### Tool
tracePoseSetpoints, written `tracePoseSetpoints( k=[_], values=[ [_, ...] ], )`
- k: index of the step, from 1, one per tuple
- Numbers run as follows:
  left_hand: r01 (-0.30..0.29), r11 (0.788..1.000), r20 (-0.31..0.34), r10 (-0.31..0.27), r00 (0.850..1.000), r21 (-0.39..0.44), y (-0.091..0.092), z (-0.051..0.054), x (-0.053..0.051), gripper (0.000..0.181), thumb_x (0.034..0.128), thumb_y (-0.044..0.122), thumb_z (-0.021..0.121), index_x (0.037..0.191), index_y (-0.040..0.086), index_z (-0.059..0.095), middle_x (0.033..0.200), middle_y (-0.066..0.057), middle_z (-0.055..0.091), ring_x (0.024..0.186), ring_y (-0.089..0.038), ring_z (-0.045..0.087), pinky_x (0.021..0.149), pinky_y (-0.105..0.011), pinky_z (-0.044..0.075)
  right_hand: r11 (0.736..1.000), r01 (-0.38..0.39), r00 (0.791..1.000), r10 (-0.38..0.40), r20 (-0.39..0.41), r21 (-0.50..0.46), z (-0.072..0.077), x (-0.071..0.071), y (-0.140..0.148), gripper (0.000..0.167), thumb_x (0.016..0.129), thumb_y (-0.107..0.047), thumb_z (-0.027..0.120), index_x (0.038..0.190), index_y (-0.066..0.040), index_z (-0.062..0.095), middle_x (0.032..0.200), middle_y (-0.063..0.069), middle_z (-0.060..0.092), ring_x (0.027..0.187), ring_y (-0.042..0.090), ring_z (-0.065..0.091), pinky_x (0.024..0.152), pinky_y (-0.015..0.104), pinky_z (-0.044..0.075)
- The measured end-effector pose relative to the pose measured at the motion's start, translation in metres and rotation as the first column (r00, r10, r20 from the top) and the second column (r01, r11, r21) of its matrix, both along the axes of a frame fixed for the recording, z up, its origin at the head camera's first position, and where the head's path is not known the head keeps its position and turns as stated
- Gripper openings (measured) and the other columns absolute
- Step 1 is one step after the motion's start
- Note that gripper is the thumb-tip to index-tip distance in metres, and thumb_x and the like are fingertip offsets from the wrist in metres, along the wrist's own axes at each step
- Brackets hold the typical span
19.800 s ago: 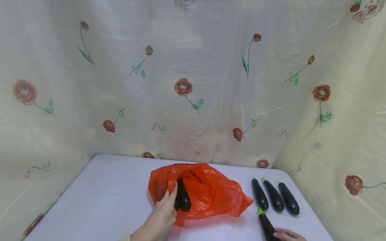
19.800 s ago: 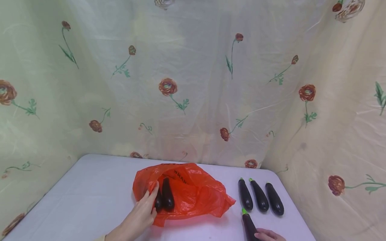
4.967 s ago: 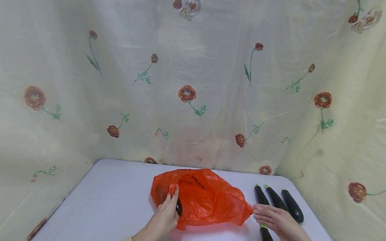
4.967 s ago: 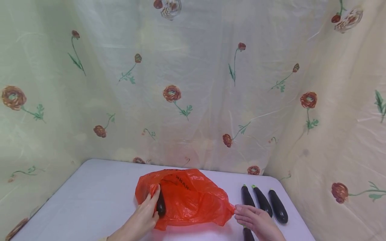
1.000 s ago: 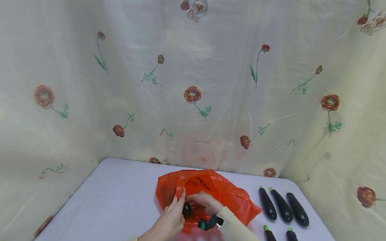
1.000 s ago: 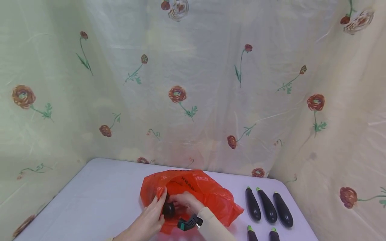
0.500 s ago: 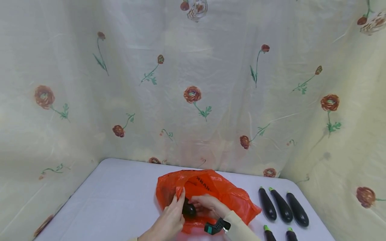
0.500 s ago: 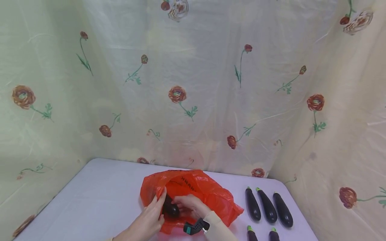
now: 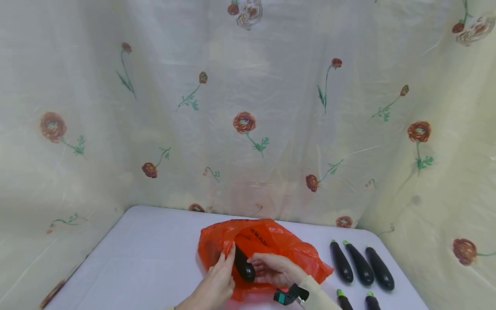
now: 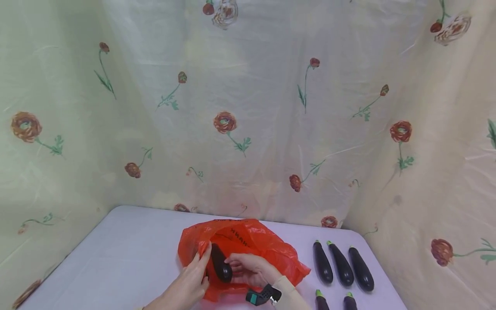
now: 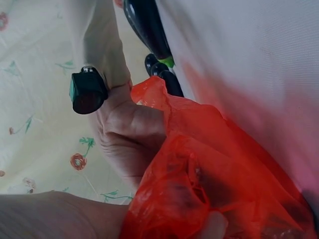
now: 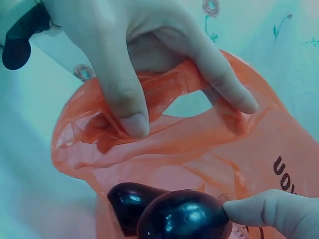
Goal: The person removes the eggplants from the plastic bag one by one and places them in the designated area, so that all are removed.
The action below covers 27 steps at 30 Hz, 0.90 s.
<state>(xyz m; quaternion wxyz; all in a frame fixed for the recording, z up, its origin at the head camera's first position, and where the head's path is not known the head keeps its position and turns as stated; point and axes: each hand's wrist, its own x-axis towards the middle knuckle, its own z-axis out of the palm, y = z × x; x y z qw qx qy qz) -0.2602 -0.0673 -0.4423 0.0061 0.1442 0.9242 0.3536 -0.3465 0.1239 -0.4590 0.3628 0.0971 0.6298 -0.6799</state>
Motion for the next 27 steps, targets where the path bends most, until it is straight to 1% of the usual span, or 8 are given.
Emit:
tracePoseSetpoints(
  k=[3,7,10,14,19,22,24,27],
  values=[
    [-0.007,1.0,0.011,0.007,1.0,0.0,0.0,0.0,0.0,0.08,0.0834,-0.002,0.061,0.153,0.003,0.021,0.149,-0.035,0.028,0.067,-0.022,0.059,0.079,-0.047,0.055,1.0,-0.014,1.0,0.014,-0.015,0.002,0.0,0.003,0.002,0.024,0.087,-0.019,0.063,0.106,-0.004,0.064,0.1,0.009,0.067,0.089,0.02,0.062,0.087,0.031,0.055],
    [-0.02,1.0,0.057,0.019,0.998,0.009,0.001,0.001,-0.001,0.08,0.0845,-0.002,0.061,0.153,0.004,0.021,0.15,-0.035,0.027,0.062,-0.018,0.057,0.078,-0.046,0.056,1.0,-0.027,0.999,0.026,-0.04,-0.011,0.001,0.007,0.006,0.025,0.088,-0.018,0.062,0.108,-0.003,0.063,0.104,0.011,0.064,0.094,0.022,0.06,0.091,0.035,0.054],
    [-0.025,1.0,0.072,0.024,0.997,0.01,0.001,0.002,-0.001,0.079,0.085,-0.001,0.061,0.153,0.005,0.021,0.15,-0.035,0.027,0.065,-0.02,0.059,0.08,-0.047,0.055,0.999,-0.029,0.999,0.028,-0.045,-0.019,0.003,0.01,0.009,0.025,0.089,-0.018,0.062,0.108,-0.003,0.063,0.104,0.011,0.063,0.095,0.023,0.059,0.092,0.036,0.053],
    [-0.024,1.0,0.051,0.024,0.998,0.005,0.0,0.003,-0.001,0.079,0.0846,-0.001,0.061,0.153,0.004,0.022,0.15,-0.034,0.027,0.071,-0.022,0.061,0.083,-0.049,0.054,0.998,-0.051,0.998,0.05,-0.046,-0.032,0.007,0.013,0.013,0.021,0.089,-0.019,0.063,0.104,-0.005,0.067,0.1,0.008,0.062,0.093,0.021,0.059,0.092,0.035,0.053],
    [-0.019,1.0,0.032,0.019,0.999,0.002,0.0,0.003,-0.002,0.08,0.084,-0.002,0.061,0.153,0.004,0.021,0.149,-0.033,0.029,0.067,-0.021,0.059,0.079,-0.047,0.055,0.993,-0.101,0.994,0.097,-0.058,-0.059,0.012,0.017,0.019,0.02,0.09,-0.022,0.063,0.102,-0.007,0.069,0.096,0.005,0.064,0.088,0.017,0.059,0.09,0.031,0.054],
    [-0.017,1.0,0.042,0.018,0.999,-0.002,0.0,0.002,-0.003,0.08,0.0842,-0.001,0.061,0.153,0.005,0.021,0.148,-0.033,0.03,0.068,-0.023,0.058,0.079,-0.048,0.055,0.991,-0.11,0.993,0.107,-0.045,-0.071,0.015,0.021,0.023,0.027,0.091,-0.023,0.063,0.11,-0.004,0.066,0.096,0.004,0.067,0.086,0.015,0.061,0.091,0.03,0.053],
    [-0.018,1.0,0.062,0.018,0.998,0.004,0.001,0.002,-0.003,0.079,0.0845,-0.001,0.061,0.153,0.005,0.022,0.148,-0.032,0.031,0.07,-0.023,0.059,0.08,-0.048,0.055,0.992,-0.102,0.995,0.1,-0.025,-0.08,0.016,0.024,0.025,0.037,0.09,-0.024,0.065,0.119,-0.001,0.061,0.097,0.005,0.069,0.086,0.014,0.064,0.093,0.031,0.052],
    [-0.018,1.0,0.095,0.016,0.995,0.019,0.002,0.003,-0.004,0.078,0.0849,-0.002,0.061,0.153,0.005,0.022,0.149,-0.031,0.032,0.069,-0.021,0.059,0.081,-0.047,0.055,0.992,-0.095,0.995,0.094,-0.018,-0.084,0.017,0.028,0.027,0.052,0.088,-0.024,0.068,0.129,0.004,0.051,0.101,0.006,0.07,0.089,0.016,0.066,0.096,0.034,0.05]
  ],
)
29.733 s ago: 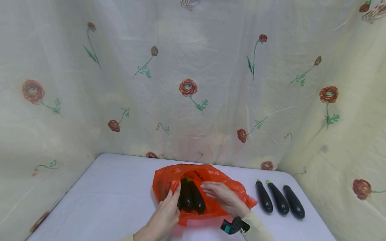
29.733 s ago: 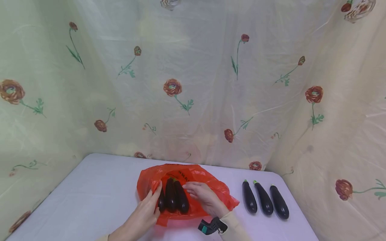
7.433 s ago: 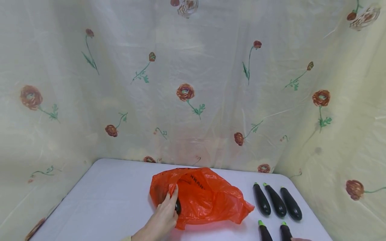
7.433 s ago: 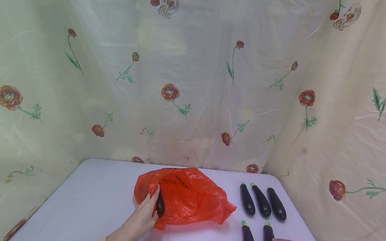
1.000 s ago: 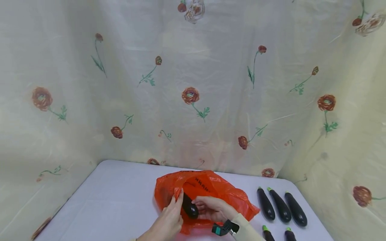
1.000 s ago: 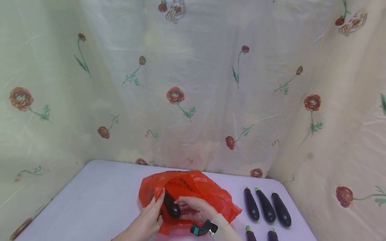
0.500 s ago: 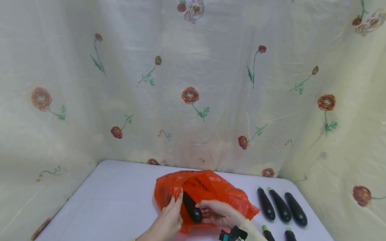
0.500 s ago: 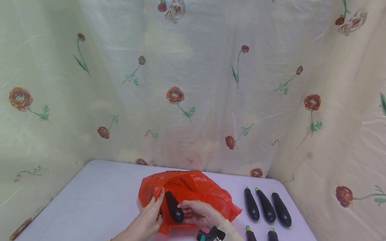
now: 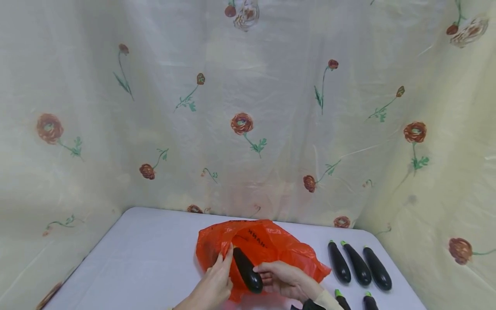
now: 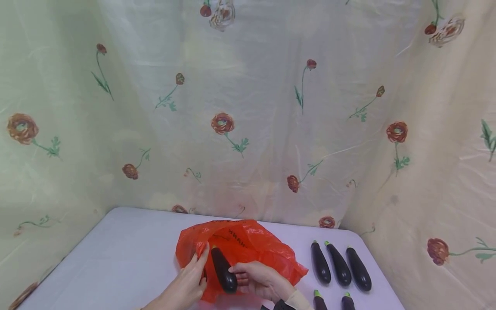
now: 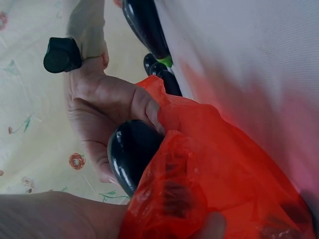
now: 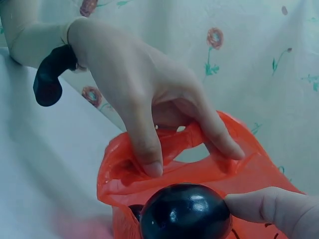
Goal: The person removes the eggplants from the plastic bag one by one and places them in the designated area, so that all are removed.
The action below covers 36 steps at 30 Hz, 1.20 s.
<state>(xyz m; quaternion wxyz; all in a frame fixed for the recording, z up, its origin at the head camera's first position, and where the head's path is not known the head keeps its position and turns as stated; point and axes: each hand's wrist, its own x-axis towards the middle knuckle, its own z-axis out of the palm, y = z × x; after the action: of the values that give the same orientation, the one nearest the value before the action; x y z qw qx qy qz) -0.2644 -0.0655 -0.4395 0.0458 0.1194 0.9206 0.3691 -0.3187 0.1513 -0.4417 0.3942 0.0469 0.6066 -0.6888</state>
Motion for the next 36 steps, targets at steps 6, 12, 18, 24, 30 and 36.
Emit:
tracePoseSetpoints(
  k=[6,12,18,24,30,36],
  values=[
    [0.0,1.0,-0.018,0.0,1.0,-0.003,-0.001,-0.001,0.0,0.078,0.0849,-0.002,0.06,0.153,0.004,0.022,0.149,-0.033,0.029,0.077,-0.026,0.061,0.081,-0.05,0.054,0.999,-0.037,0.998,0.036,-0.044,-0.006,0.004,0.006,0.006,0.046,0.091,-0.022,0.064,0.128,0.004,0.052,0.107,0.01,0.068,0.093,0.019,0.064,0.099,0.037,0.048],
    [-0.013,1.0,-0.001,0.013,1.0,-0.005,0.0,0.0,-0.001,0.079,0.0841,-0.003,0.061,0.153,0.003,0.023,0.15,-0.033,0.029,0.091,-0.033,0.063,0.082,-0.053,0.053,0.994,-0.093,0.994,0.09,-0.069,-0.05,0.008,0.014,0.016,0.038,0.092,-0.019,0.061,0.125,0.0,0.059,0.112,0.01,0.066,0.093,0.016,0.064,0.099,0.035,0.049],
    [-0.009,1.0,-0.048,0.008,0.999,-0.019,0.0,0.001,0.0,0.078,0.0829,-0.004,0.061,0.152,0.002,0.024,0.146,-0.036,0.032,0.086,-0.035,0.064,0.08,-0.052,0.054,0.989,-0.115,0.992,0.11,-0.059,-0.088,0.011,0.019,0.026,0.035,0.093,-0.017,0.06,0.124,-0.002,0.063,0.113,0.009,0.068,0.095,0.015,0.066,0.1,0.034,0.048],
    [-0.016,0.999,-0.065,0.014,0.998,-0.032,0.0,0.001,0.0,0.078,0.0824,-0.004,0.06,0.152,0.001,0.024,0.145,-0.037,0.033,0.067,-0.023,0.061,0.077,-0.046,0.056,0.994,-0.099,0.993,0.096,-0.072,-0.05,0.017,0.027,0.036,0.038,0.094,-0.019,0.06,0.127,-0.002,0.061,0.113,0.009,0.068,0.097,0.018,0.065,0.099,0.036,0.048],
    [-0.01,0.999,-0.119,0.004,0.993,-0.048,-0.002,-0.001,0.002,0.077,0.0818,-0.004,0.058,0.151,-0.001,0.025,0.143,-0.038,0.035,0.08,-0.034,0.065,0.08,-0.052,0.054,0.994,-0.091,0.995,0.088,-0.052,-0.055,0.017,0.031,0.049,0.041,0.093,-0.02,0.061,0.129,-0.001,0.06,0.112,0.007,0.069,0.097,0.018,0.065,0.101,0.035,0.047],
    [-0.017,0.999,-0.095,0.013,0.995,-0.047,-0.002,-0.002,0.002,0.076,0.0828,-0.004,0.058,0.151,0.0,0.025,0.144,-0.037,0.035,0.082,-0.033,0.064,0.081,-0.052,0.054,0.993,-0.099,0.995,0.097,-0.026,-0.065,0.018,0.037,0.061,0.038,0.093,-0.024,0.062,0.126,-0.005,0.062,0.106,0.002,0.071,0.096,0.017,0.065,0.101,0.032,0.047]
  ],
)
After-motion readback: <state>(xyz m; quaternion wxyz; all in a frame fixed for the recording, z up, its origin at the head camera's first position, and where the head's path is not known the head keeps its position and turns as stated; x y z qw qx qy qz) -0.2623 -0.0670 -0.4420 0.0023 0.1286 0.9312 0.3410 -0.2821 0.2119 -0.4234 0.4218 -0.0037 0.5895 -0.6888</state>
